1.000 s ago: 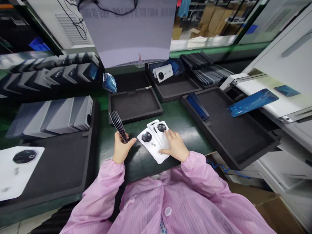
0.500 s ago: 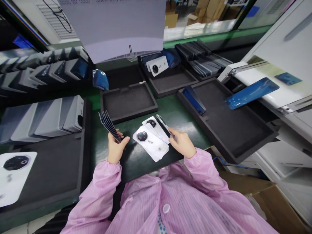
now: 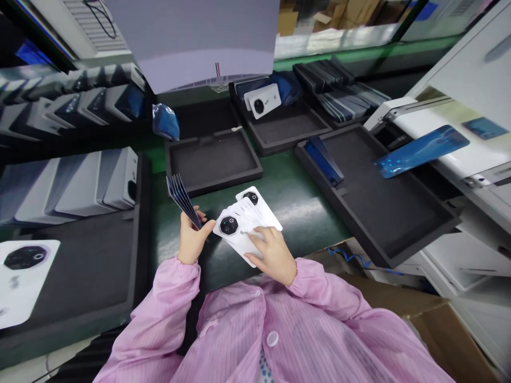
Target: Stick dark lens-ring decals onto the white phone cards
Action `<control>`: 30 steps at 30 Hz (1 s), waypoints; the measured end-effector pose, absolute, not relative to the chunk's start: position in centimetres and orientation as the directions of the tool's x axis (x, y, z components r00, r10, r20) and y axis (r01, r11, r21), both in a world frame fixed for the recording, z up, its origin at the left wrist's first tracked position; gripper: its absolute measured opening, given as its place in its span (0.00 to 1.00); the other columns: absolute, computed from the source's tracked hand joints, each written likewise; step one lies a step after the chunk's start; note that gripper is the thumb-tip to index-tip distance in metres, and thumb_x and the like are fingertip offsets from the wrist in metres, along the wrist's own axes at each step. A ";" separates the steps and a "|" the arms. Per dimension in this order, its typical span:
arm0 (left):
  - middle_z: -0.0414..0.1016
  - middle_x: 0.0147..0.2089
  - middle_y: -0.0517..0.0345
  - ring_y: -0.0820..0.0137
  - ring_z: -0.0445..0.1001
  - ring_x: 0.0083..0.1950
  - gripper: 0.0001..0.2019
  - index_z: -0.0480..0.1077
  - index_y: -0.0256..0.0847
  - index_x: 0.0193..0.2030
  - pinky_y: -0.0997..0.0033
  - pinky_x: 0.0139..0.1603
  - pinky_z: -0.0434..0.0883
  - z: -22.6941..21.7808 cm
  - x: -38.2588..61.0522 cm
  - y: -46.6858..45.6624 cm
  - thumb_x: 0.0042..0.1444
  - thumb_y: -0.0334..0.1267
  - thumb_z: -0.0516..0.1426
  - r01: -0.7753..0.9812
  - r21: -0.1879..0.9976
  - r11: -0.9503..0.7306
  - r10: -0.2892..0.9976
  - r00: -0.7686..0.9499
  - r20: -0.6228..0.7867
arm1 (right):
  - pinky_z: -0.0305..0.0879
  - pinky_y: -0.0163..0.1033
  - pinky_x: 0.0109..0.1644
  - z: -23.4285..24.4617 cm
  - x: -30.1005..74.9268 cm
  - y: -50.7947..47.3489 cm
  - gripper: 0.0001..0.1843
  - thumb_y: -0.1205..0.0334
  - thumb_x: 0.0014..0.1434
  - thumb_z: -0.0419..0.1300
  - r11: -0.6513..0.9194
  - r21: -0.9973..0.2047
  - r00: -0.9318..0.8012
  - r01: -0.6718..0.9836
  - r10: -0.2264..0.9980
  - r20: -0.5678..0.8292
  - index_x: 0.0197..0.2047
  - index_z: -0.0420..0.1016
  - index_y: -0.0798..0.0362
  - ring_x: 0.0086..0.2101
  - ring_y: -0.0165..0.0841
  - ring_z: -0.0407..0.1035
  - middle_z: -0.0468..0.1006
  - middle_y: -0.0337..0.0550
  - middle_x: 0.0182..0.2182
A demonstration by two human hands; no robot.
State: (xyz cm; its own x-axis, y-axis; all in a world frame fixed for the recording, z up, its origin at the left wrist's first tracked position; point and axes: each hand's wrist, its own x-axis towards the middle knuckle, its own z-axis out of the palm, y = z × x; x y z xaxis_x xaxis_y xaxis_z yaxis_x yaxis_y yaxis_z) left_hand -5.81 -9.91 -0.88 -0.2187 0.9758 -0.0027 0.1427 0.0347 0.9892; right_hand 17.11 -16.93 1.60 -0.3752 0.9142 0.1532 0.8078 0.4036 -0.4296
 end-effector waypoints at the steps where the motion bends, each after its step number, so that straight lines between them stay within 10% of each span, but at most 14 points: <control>1: 0.65 0.39 0.60 0.71 0.69 0.37 0.29 0.61 0.43 0.50 0.66 0.41 0.69 -0.7 -5.7 -10.0 0.42 0.43 0.66 0.163 0.986 0.033 0.976 -0.217 0.003 | 0.65 0.57 0.49 1.5 17.7 -16.9 0.22 0.51 0.59 0.61 0.387 -0.460 -0.335 0.799 0.922 0.193 0.52 0.74 0.55 0.49 0.50 0.64 0.71 0.58 0.51; 5: 0.65 0.44 0.56 0.65 0.69 0.43 0.35 0.60 0.43 0.51 0.63 0.41 0.69 0.3 -5.2 -10.4 0.36 0.46 0.69 0.443 0.895 -0.055 0.954 -0.243 0.179 | 0.63 0.57 0.55 2.1 19.5 -16.4 0.25 0.52 0.56 0.64 0.352 -0.726 -0.183 0.591 0.935 0.304 0.55 0.70 0.50 0.52 0.47 0.64 0.69 0.54 0.53; 9: 0.66 0.45 0.50 0.55 0.67 0.48 0.33 0.64 0.40 0.50 0.53 0.49 0.66 1.6 -4.2 -10.9 0.37 0.46 0.69 0.753 0.529 -0.391 0.841 0.060 0.538 | 0.73 0.48 0.49 3.7 19.5 -15.5 0.45 0.43 0.47 0.69 0.157 -0.987 -0.300 -0.026 0.941 0.158 0.64 0.56 0.45 0.51 0.42 0.69 0.67 0.51 0.57; 12: 0.67 0.46 0.46 0.53 0.67 0.48 0.31 0.64 0.39 0.54 0.52 0.50 0.66 2.8 -3.3 -11.5 0.43 0.46 0.67 0.773 0.384 -0.505 0.793 0.239 0.560 | 0.76 0.42 0.38 5.0 19.0 -14.3 0.36 0.47 0.50 0.68 -0.056 -0.988 -0.329 -0.141 0.944 -0.007 0.58 0.61 0.46 0.38 0.36 0.75 0.74 0.46 0.48; 15: 0.67 0.48 0.45 0.51 0.67 0.50 0.41 0.63 0.41 0.57 0.49 0.50 0.67 4.4 -2.9 -12.3 0.36 0.54 0.70 0.729 0.506 -0.460 0.872 0.263 0.413 | 0.73 0.36 0.27 5.5 19.2 -12.9 0.23 0.54 0.52 0.66 -0.152 -0.984 -0.240 -0.094 0.962 -0.126 0.49 0.67 0.50 0.25 0.29 0.72 0.75 0.38 0.34; 21: 0.65 0.57 0.52 0.61 0.70 0.55 0.40 0.56 0.56 0.62 0.58 0.53 0.70 4.9 -2.9 -14.7 0.43 0.50 0.68 -0.095 0.977 -0.188 0.975 -0.136 0.175 | 0.72 0.37 0.22 3.9 20.6 -13.5 0.20 0.53 0.52 0.65 -0.084 -0.975 -0.087 -0.208 0.994 -0.067 0.45 0.65 0.50 0.22 0.31 0.72 0.76 0.37 0.30; 26: 0.73 0.50 0.56 0.64 0.74 0.52 0.25 0.66 0.51 0.50 0.57 0.57 0.69 3.2 0.9 -17.0 0.47 0.53 0.66 -0.694 0.677 0.246 0.961 0.082 -0.265 | 0.76 0.42 0.38 2.1 18.9 -16.4 0.16 0.64 0.59 0.61 0.365 -0.928 0.043 0.075 0.928 0.369 0.49 0.64 0.48 0.32 0.36 0.78 0.81 0.42 0.35; 30: 0.75 0.49 0.55 0.62 0.73 0.55 0.20 0.70 0.46 0.45 0.55 0.57 0.70 4.2 2.8 -17.0 0.48 0.50 0.66 -0.822 0.523 0.226 0.902 -0.026 -0.431 | 0.74 0.47 0.49 1.5 17.3 -16.8 0.21 0.71 0.58 0.59 0.637 -0.767 -0.163 0.084 0.768 0.620 0.53 0.65 0.47 0.48 0.39 0.75 0.78 0.48 0.46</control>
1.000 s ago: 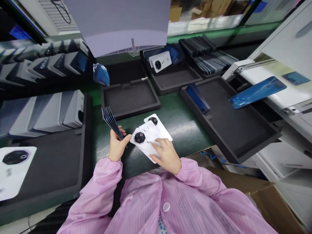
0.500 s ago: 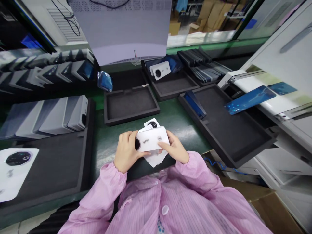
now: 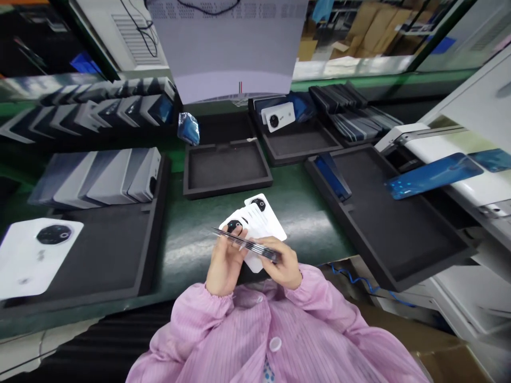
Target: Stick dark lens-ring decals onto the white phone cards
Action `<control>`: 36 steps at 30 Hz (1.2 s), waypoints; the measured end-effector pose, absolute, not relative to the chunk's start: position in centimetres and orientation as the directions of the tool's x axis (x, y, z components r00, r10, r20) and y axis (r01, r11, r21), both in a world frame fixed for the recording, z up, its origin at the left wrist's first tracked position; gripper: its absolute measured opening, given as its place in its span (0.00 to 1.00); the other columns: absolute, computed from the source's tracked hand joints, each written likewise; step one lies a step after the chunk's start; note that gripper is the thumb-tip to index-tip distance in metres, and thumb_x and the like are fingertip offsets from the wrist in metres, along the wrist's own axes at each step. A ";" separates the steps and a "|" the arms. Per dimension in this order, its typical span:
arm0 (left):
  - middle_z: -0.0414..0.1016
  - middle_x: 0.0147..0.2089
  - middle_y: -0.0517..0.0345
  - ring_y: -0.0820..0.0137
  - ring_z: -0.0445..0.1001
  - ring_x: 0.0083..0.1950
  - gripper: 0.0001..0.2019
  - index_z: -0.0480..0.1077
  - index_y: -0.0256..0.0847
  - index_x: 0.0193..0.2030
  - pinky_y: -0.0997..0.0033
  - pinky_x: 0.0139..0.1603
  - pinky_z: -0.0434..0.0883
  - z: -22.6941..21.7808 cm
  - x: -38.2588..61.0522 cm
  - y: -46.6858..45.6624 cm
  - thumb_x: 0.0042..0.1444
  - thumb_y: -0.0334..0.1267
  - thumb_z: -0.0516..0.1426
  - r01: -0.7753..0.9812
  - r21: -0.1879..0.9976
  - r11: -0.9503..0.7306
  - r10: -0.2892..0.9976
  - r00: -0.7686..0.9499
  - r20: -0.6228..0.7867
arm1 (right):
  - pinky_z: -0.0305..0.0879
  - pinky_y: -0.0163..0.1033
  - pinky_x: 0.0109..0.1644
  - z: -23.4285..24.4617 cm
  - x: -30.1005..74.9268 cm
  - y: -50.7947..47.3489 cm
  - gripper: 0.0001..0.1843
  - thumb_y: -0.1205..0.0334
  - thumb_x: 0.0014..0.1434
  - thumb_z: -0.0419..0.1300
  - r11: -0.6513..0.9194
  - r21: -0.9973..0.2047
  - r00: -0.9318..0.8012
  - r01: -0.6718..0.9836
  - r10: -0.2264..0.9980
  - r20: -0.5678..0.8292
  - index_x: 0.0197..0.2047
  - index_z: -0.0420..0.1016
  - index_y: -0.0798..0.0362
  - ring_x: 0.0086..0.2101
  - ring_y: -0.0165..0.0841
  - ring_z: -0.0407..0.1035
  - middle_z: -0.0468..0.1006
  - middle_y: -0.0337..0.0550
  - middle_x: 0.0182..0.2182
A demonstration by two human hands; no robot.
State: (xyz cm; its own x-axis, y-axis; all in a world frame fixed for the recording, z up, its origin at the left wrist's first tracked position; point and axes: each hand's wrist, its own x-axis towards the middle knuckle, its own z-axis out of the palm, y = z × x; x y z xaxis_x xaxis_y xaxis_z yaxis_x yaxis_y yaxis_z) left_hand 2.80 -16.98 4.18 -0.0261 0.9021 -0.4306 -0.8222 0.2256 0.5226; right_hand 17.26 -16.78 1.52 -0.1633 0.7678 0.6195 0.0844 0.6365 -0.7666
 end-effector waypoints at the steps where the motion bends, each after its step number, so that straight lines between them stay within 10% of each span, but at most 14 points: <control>1: 0.76 0.49 0.55 0.61 0.73 0.56 0.20 0.70 0.44 0.45 0.54 0.57 0.70 4.6 2.8 -16.7 0.47 0.47 0.67 -0.829 0.519 0.209 0.887 -0.063 -0.458 | 0.73 0.47 0.51 1.5 17.1 -16.7 0.21 0.71 0.58 0.59 0.656 -0.751 -0.203 0.071 0.747 0.633 0.53 0.66 0.47 0.49 0.39 0.74 0.78 0.49 0.47; 8: 0.78 0.47 0.53 0.55 0.74 0.54 0.26 0.71 0.44 0.48 0.52 0.54 0.70 6.4 1.9 -15.1 0.39 0.38 0.69 -0.754 0.633 0.174 0.910 -0.122 -0.396 | 0.60 0.53 0.62 3.2 18.2 -16.1 0.34 0.43 0.43 0.72 0.266 -0.943 -0.398 -0.199 0.858 0.326 0.50 0.70 0.48 0.60 0.46 0.61 0.66 0.53 0.58; 17: 0.77 0.51 0.49 0.54 0.75 0.54 0.28 0.70 0.44 0.52 0.51 0.54 0.71 6.1 0.8 -14.4 0.41 0.39 0.69 -0.657 0.740 0.146 0.963 -0.075 -0.257 | 0.61 0.51 0.62 6.0 20.0 -14.7 0.31 0.56 0.50 0.71 -0.169 -0.980 -0.630 -0.105 0.774 -0.066 0.55 0.68 0.51 0.56 0.39 0.65 0.67 0.51 0.58; 27: 0.80 0.37 0.56 0.65 0.79 0.37 0.17 0.73 0.39 0.41 0.64 0.42 0.75 5.1 0.4 -14.0 0.46 0.45 0.66 -0.692 0.685 0.229 0.948 -0.001 -0.318 | 0.75 0.37 0.35 4.2 19.9 -14.0 0.26 0.44 0.56 0.63 -0.350 -0.898 -0.586 -0.268 0.799 -0.136 0.51 0.71 0.53 0.31 0.29 0.74 0.75 0.42 0.40; 36: 0.76 0.34 0.65 0.71 0.77 0.38 0.20 0.73 0.44 0.43 0.60 0.49 0.74 5.1 0.8 -13.8 0.41 0.42 0.70 -0.795 0.567 0.216 0.910 -0.047 -0.413 | 0.71 0.37 0.43 5.3 19.2 -14.4 0.36 0.53 0.45 0.73 -0.175 -0.982 -0.599 -0.067 0.795 -0.101 0.55 0.69 0.51 0.47 0.36 0.70 0.71 0.48 0.53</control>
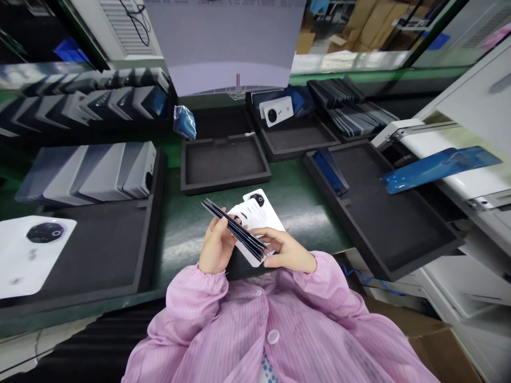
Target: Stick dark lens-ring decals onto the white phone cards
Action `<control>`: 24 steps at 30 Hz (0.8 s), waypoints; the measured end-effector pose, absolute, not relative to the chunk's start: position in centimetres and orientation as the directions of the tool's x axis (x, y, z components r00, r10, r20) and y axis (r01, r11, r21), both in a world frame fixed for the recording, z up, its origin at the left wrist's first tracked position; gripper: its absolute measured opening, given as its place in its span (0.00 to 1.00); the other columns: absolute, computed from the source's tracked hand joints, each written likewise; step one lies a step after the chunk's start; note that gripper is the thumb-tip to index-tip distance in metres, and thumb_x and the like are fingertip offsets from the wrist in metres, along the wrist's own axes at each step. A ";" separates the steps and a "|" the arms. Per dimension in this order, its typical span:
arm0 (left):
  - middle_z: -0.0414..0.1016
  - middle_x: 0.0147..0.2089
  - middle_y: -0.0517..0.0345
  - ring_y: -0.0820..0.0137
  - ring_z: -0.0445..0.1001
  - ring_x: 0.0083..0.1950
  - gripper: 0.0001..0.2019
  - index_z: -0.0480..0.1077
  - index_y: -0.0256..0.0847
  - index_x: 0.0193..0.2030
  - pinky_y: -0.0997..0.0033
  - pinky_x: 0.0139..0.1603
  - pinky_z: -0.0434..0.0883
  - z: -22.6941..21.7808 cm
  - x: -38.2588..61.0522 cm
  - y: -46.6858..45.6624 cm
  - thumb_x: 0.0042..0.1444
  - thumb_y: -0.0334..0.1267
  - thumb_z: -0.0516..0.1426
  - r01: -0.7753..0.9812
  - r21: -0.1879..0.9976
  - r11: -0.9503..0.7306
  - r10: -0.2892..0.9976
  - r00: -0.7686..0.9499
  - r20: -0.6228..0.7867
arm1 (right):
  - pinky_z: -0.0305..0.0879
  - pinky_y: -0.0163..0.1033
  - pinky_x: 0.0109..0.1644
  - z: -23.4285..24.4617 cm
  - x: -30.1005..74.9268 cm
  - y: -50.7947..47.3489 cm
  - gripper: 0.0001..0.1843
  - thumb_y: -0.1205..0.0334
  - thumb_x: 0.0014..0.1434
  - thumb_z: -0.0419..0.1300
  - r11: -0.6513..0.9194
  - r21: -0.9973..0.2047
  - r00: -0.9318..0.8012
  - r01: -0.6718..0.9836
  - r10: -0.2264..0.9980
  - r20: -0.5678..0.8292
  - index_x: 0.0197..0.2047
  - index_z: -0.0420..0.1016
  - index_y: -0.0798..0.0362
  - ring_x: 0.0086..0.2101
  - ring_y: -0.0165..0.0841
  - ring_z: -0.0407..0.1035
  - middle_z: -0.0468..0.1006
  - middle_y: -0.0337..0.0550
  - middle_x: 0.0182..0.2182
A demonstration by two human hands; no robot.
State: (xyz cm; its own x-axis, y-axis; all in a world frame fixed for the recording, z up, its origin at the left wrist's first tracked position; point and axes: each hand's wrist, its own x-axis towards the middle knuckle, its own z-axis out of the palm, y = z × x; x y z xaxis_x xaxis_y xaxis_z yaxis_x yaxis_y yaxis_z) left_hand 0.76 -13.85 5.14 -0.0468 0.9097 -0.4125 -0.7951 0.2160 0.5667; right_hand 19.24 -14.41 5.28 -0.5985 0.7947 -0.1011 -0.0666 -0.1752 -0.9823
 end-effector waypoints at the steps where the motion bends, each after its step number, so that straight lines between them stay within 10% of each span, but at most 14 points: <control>1: 0.76 0.34 0.65 0.70 0.77 0.38 0.21 0.73 0.45 0.43 0.59 0.50 0.74 5.2 0.7 -13.9 0.41 0.42 0.70 -0.796 0.567 0.214 0.911 -0.047 -0.410 | 0.71 0.37 0.43 5.4 19.2 -14.4 0.37 0.54 0.43 0.74 -0.170 -0.985 -0.594 -0.041 0.796 -0.113 0.56 0.69 0.50 0.48 0.37 0.69 0.70 0.49 0.54; 12: 0.81 0.39 0.57 0.64 0.78 0.39 0.20 0.75 0.41 0.41 0.60 0.47 0.74 5.0 0.2 -14.0 0.43 0.49 0.68 -0.752 0.631 0.191 0.944 -0.036 -0.328 | 0.73 0.36 0.33 5.7 19.4 -13.8 0.26 0.45 0.53 0.65 -0.211 -0.955 -0.561 -0.211 0.826 -0.059 0.49 0.71 0.54 0.27 0.28 0.72 0.76 0.39 0.32; 19: 0.79 0.44 0.58 0.60 0.76 0.51 0.22 0.74 0.45 0.46 0.54 0.54 0.72 5.4 0.4 -14.2 0.44 0.47 0.68 -0.762 0.613 0.207 0.938 -0.023 -0.346 | 0.72 0.40 0.45 5.7 19.2 -14.3 0.37 0.54 0.43 0.74 -0.101 -0.993 -0.571 -0.060 0.820 -0.049 0.56 0.69 0.51 0.46 0.35 0.71 0.71 0.49 0.54; 24: 0.79 0.45 0.57 0.58 0.75 0.53 0.26 0.74 0.45 0.47 0.54 0.54 0.73 5.4 0.3 -14.3 0.41 0.49 0.70 -0.749 0.633 0.199 0.946 -0.022 -0.324 | 0.72 0.39 0.43 5.4 19.3 -14.3 0.34 0.54 0.46 0.72 -0.097 -0.991 -0.577 -0.090 0.816 -0.027 0.55 0.69 0.51 0.45 0.35 0.72 0.73 0.48 0.52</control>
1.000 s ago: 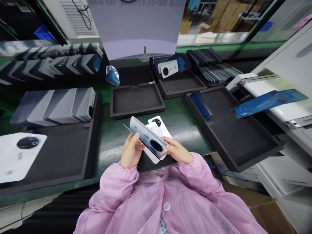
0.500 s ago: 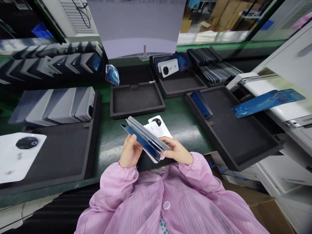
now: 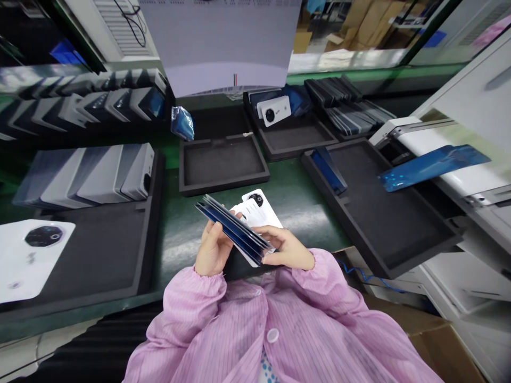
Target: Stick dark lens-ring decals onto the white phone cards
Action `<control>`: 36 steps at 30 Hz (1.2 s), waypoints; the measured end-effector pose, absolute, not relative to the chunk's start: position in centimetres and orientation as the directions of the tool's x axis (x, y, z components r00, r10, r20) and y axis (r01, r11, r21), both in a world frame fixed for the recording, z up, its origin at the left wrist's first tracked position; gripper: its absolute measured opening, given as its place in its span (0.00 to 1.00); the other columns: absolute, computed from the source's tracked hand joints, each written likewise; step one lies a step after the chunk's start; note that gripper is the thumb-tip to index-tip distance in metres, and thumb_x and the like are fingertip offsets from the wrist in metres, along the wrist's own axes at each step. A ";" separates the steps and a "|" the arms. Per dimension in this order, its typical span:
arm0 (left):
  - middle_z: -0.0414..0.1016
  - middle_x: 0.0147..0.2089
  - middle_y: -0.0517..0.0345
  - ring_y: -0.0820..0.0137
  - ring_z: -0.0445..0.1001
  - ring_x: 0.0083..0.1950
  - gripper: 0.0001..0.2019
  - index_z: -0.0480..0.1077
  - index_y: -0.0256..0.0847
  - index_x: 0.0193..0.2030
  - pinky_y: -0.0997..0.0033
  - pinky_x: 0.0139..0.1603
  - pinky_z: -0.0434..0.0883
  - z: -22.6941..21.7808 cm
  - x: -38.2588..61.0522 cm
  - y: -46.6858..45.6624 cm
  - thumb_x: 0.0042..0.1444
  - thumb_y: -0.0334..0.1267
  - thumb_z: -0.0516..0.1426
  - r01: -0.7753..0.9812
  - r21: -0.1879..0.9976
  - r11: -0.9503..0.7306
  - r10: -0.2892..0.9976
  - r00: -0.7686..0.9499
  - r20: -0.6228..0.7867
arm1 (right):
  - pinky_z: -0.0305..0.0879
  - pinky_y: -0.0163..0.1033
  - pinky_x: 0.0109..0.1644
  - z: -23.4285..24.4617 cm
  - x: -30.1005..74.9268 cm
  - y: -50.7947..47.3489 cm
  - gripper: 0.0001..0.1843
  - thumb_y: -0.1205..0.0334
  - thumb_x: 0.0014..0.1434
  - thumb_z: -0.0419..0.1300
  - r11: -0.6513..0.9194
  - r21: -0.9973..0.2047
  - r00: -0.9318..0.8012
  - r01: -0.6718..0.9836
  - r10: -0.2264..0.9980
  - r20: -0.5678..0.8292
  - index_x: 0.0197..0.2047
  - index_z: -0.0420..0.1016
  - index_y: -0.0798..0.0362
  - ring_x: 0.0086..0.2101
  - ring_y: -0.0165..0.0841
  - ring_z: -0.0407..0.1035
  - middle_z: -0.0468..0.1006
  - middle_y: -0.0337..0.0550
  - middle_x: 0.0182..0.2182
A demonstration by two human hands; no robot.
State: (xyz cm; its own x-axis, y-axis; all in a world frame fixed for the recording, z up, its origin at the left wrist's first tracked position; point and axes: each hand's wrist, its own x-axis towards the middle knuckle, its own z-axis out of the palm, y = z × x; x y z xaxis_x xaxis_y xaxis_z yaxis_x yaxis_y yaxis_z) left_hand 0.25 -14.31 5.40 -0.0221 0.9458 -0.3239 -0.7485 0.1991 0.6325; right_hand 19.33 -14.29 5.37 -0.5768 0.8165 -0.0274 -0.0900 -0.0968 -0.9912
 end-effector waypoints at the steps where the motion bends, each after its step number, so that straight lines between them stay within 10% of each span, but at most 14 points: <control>1: 0.79 0.44 0.56 0.58 0.76 0.52 0.26 0.74 0.44 0.46 0.55 0.53 0.73 5.3 0.2 -14.3 0.40 0.50 0.70 -0.743 0.637 0.203 0.946 -0.020 -0.325 | 0.72 0.38 0.42 5.3 19.4 -14.2 0.32 0.53 0.48 0.71 -0.093 -0.990 -0.571 -0.106 0.821 -0.016 0.55 0.70 0.52 0.43 0.34 0.72 0.75 0.48 0.50; 36: 0.80 0.39 0.57 0.65 0.78 0.41 0.17 0.73 0.42 0.39 0.63 0.46 0.73 5.3 1.0 -14.6 0.44 0.47 0.67 -0.699 0.677 0.231 0.930 -0.045 -0.364 | 0.69 0.38 0.34 4.6 19.4 -14.4 0.30 0.39 0.60 0.53 0.217 -0.974 -0.476 0.064 0.865 0.161 0.51 0.72 0.57 0.30 0.33 0.72 0.79 0.44 0.33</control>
